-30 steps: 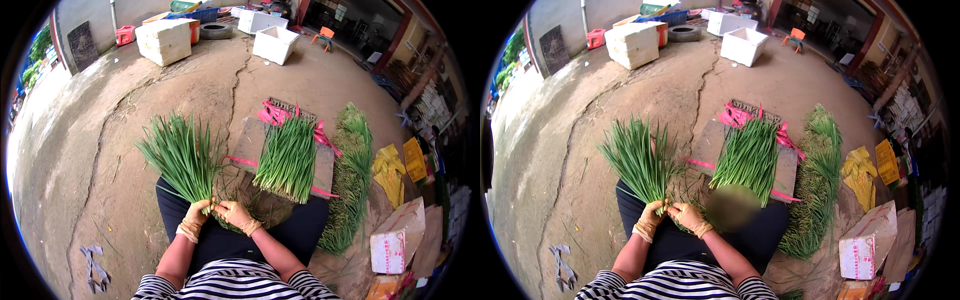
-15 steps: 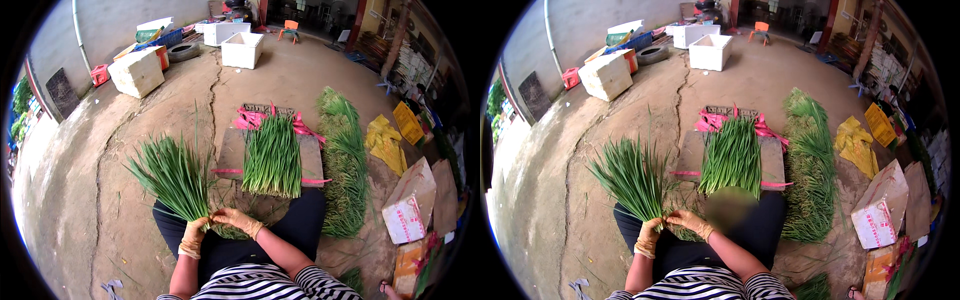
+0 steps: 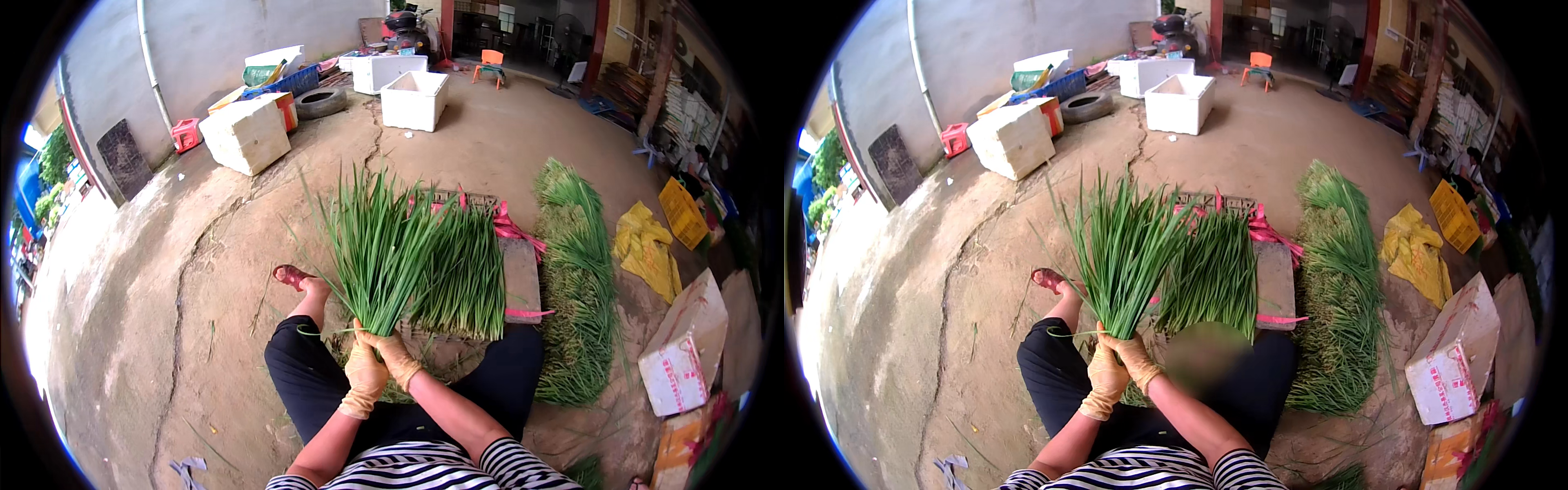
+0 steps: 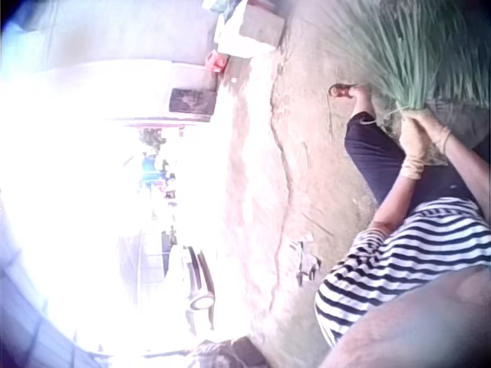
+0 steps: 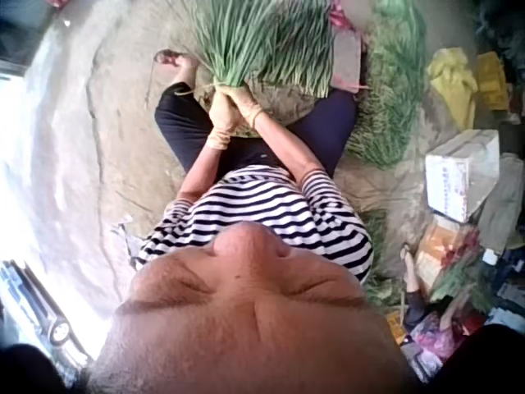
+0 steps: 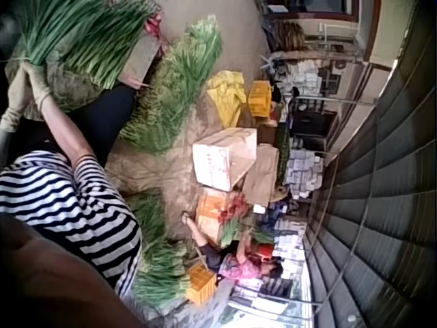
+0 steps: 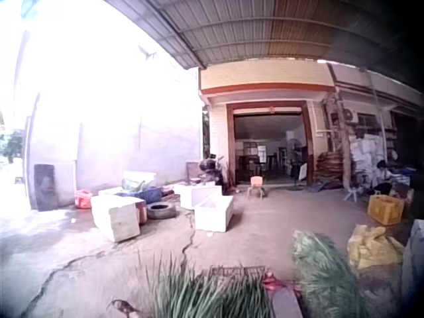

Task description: The person organizes long green leaves into bundles and ties them with thin red plastic strips while sitting on the floor.

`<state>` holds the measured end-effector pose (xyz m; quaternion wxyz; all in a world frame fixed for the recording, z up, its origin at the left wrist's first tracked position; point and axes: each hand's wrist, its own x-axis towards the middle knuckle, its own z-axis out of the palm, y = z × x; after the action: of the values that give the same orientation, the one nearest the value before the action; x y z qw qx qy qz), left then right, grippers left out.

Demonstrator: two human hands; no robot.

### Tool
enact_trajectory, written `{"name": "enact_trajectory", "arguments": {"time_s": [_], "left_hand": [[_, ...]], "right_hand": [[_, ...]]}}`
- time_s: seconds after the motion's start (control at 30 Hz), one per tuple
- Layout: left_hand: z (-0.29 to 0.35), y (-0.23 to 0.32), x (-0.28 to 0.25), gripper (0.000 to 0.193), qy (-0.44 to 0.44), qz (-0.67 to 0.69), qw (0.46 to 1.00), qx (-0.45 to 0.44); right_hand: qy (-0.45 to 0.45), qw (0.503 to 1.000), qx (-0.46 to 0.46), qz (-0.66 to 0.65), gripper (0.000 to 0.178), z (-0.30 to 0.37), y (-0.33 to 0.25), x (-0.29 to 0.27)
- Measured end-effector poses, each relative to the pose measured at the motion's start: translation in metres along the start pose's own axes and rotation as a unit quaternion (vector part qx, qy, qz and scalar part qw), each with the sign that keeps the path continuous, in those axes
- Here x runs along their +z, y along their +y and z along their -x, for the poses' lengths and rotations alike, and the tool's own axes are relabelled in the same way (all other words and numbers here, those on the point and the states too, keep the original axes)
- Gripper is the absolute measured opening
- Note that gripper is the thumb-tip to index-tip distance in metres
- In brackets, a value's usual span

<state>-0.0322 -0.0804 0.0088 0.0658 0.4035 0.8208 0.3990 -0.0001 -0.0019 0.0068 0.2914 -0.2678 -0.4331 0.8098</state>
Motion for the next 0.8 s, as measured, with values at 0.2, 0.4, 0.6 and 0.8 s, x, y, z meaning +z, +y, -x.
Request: {"name": "enact_trajectory", "arguments": {"time_s": [0.2,0.4,0.6,0.8], "left_hand": [[-0.002,-0.019,0.0,0.119,-0.115,0.485,0.864,-0.074],[-0.013,-0.036,-0.028,0.095,-0.116,0.491,0.847,-0.167],[-0.028,-0.049,-0.05,0.037,-0.087,0.451,0.87,-0.18],[-0.038,-0.056,-0.038,0.05,-0.096,0.47,0.873,-0.087]], "right_hand": [[-0.072,0.997,0.03,0.023,0.026,-0.005,-0.03,-0.027],[-0.111,0.99,0.016,0.085,0.021,-0.003,-0.023,-0.033],[-0.141,0.98,0.083,0.117,0.029,0.011,-0.012,-0.033],[-0.168,0.974,0.115,0.101,0.033,0.012,0.006,-0.058]]}}
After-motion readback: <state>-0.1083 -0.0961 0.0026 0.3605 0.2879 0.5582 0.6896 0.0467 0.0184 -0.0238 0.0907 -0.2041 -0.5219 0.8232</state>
